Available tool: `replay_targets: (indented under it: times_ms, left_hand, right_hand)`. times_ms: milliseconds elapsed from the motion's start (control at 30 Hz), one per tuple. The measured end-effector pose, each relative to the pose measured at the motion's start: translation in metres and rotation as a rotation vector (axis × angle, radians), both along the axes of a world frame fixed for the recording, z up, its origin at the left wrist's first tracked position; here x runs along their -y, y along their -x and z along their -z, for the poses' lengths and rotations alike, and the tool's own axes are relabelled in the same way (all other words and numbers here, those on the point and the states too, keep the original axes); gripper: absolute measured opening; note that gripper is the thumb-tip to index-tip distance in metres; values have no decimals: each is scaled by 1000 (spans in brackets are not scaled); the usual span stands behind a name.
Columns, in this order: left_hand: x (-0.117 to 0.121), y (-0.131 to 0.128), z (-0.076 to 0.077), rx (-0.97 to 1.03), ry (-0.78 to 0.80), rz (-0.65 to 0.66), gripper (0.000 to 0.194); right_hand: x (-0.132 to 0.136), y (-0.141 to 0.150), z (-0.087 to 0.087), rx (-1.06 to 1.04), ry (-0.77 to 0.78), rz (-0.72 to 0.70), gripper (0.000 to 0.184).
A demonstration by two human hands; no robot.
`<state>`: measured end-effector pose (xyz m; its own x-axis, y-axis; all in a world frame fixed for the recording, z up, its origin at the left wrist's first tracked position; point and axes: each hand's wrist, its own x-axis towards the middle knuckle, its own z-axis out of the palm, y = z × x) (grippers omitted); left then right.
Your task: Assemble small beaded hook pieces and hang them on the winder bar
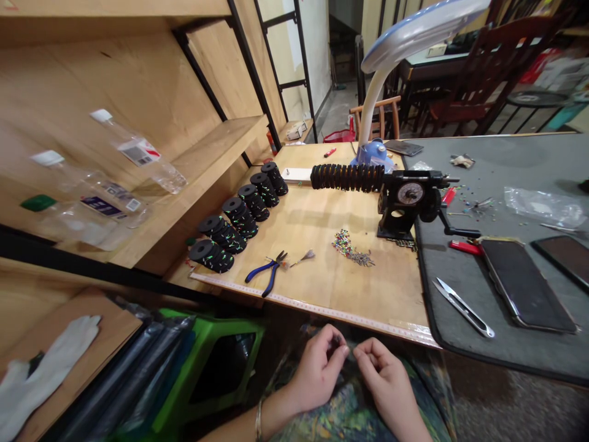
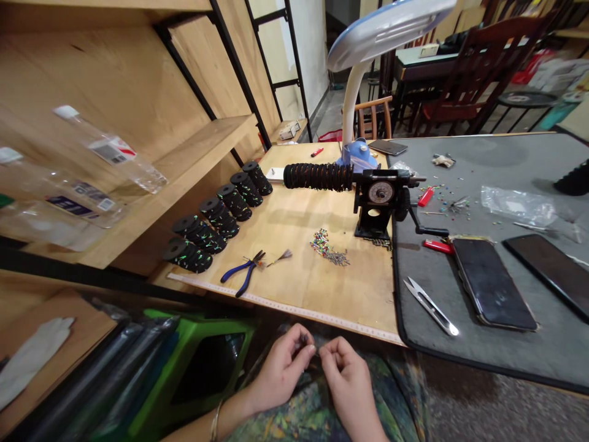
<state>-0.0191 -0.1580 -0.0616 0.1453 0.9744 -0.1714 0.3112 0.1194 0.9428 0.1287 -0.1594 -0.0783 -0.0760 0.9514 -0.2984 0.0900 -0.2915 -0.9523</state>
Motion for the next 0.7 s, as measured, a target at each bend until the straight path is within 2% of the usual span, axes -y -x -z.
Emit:
replay_targets:
  times_ms: [167,433,567,700]
  left_hand:
    - [2,3,-1,-113,-86,64,6]
    - [4,2,-7,-207,-110,131,6]
    - [3,2,-10,-198,-101,166,7]
    - [1,2,-12,-107,-45,187,5]
  right_hand:
    - [3,-1,1,-4,-20,-20,37]
    - [3,-1,3,-83,32,-54,41]
    - [-1,0,0,-236,139,-27,42]
    - [-3,-2,1,-337,216,55,43]
